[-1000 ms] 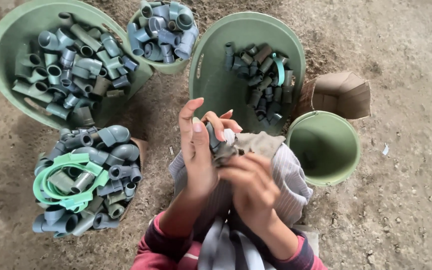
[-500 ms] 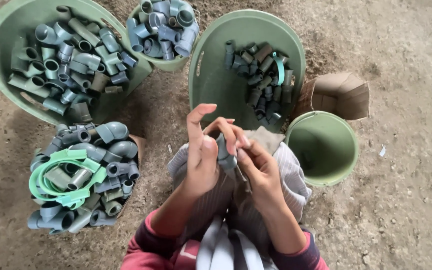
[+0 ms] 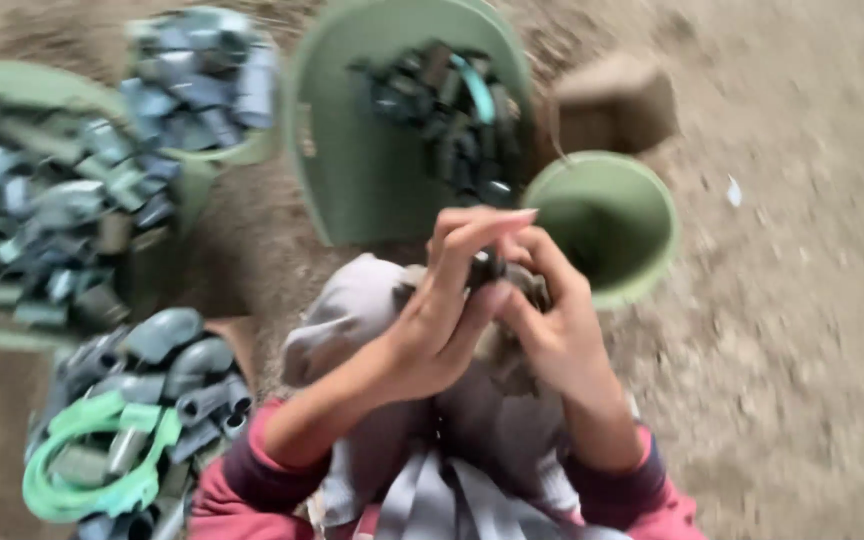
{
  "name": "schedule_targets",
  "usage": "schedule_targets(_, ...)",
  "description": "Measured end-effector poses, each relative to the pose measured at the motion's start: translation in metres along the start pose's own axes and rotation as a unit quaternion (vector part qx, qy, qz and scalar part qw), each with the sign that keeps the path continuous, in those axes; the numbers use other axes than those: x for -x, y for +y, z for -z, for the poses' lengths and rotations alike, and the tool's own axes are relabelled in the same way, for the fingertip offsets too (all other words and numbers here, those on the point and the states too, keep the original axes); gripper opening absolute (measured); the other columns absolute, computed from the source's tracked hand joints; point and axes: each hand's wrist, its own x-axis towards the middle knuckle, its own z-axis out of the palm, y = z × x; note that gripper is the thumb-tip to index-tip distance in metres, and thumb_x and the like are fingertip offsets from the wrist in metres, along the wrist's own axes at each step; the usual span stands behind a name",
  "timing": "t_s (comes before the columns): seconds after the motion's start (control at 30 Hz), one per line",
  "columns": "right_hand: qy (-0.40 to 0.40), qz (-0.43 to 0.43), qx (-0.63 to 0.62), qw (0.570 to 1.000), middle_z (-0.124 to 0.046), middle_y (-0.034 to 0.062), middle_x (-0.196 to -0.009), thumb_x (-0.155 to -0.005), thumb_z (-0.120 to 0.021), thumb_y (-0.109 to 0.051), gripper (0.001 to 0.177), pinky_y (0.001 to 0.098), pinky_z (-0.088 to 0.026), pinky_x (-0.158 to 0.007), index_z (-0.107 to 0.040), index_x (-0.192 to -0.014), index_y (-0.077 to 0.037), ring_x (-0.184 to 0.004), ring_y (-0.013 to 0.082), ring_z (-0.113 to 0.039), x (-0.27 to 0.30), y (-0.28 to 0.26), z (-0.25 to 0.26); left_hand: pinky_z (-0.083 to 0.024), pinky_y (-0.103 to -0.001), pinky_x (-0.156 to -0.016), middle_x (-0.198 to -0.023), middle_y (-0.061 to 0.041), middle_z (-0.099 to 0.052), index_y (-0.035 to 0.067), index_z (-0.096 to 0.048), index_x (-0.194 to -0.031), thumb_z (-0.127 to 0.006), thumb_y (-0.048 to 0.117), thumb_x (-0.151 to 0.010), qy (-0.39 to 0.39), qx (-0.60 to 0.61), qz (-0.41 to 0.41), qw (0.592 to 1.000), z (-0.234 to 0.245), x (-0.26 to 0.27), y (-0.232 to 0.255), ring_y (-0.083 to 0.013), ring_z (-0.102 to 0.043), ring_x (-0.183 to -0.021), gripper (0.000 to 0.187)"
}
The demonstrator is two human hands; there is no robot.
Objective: The person sits among several green buckets filled with gray plastic pipe fittings. They pick up individual fittings, wipe them with a cloth, and place them into a bucket. The person occasionally dips the cloth into a smaller bucket of liquid to re-wet it before continuing to wipe more fittings.
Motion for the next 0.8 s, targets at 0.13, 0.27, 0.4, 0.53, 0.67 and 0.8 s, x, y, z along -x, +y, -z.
schedule_targets(0.13,0.126,-0.006,0.097,0.987,-0.07,0.0126,-0.113,-0.097,-0.069,-0.022,0.021,0.0402,-0.05,-0.095,-0.064,-0.107,-0.004,-0.099,0.0204,-0.064,-0.005,0.022,0.067,-0.017,-0.046,-0.133,-0.147,-0.015,-0.033,0.002,-0.028,-0.16,-0.05,0.022,-0.111,-0.145,0.005,0.015,0.989,-0.031,-0.058,-0.051,-0.0343,-0.026,-0.15,0.057)
schedule_targets(0.27,0.329,-0.081,-0.06,0.939,-0.071,0.0092,-0.092,-0.106,-0.06,-0.023,0.021,0.0243,-0.054,-0.072,-0.065,-0.112,-0.003,-0.075,0.0118,-0.067,-0.01,0.093,0.131,-0.03,-0.056,-0.118,-0.148,-0.028,-0.041,0.003,-0.032,-0.152,-0.059,0.042,-0.1,-0.429,0.054,0.258,0.864,-0.06,-0.102,-0.121,-0.0428,-0.037,-0.142,0.07)
schedule_targets(0.4,0.428,-0.215,-0.079,0.874,-0.068,0.0077,-0.071,-0.104,-0.064,-0.028,0.025,0.0196,-0.051,-0.043,-0.063,-0.088,-0.009,-0.047,0.0115,-0.064,-0.024,0.18,0.17,-0.063,-0.04,-0.079,-0.111,-0.016,-0.078,0.002,-0.056,-0.136,-0.06,0.032,-0.1,-0.561,0.127,0.369,0.73,-0.117,-0.081,-0.233,-0.0251,-0.076,-0.1,0.048)
schedule_targets(0.53,0.454,-0.303,-0.097,0.832,-0.074,0.0142,-0.089,-0.097,-0.075,-0.035,0.036,0.0323,-0.06,-0.063,-0.071,-0.102,0.0,-0.073,0.0158,-0.072,-0.033,0.301,0.197,-0.06,-0.053,-0.087,-0.117,-0.024,-0.074,0.006,-0.057,-0.14,-0.06,0.04,-0.098,-0.633,0.016,0.316,0.706,-0.155,-0.035,-0.341,-0.0408,-0.071,-0.11,0.054)
schedule_targets(0.67,0.442,-0.35,-0.132,0.815,-0.074,0.0148,-0.101,-0.097,-0.077,-0.038,0.046,0.0389,-0.062,-0.076,-0.069,-0.118,0.001,-0.087,0.0186,-0.073,-0.037,0.333,0.205,-0.065,-0.036,-0.064,-0.097,-0.018,-0.078,0.004,-0.067,-0.122,-0.051,0.034,-0.101,-0.692,-0.077,0.384,0.607,-0.13,-0.056,-0.343,-0.0235,-0.079,-0.078,0.04)
schedule_targets(0.8,0.394,-0.418,-0.251,0.779,-0.075,0.0076,-0.087,-0.091,-0.078,-0.036,0.035,0.0313,-0.06,-0.06,-0.074,-0.111,-0.008,-0.068,0.018,-0.071,-0.038,0.318,0.2,-0.062,-0.042,-0.077,-0.094,-0.013,-0.079,0.012,-0.078,-0.111,-0.053,0.045,-0.101,-0.675,-0.164,0.32,0.644,-0.102,-0.089,-0.337,-0.029,-0.079,-0.089,0.042)
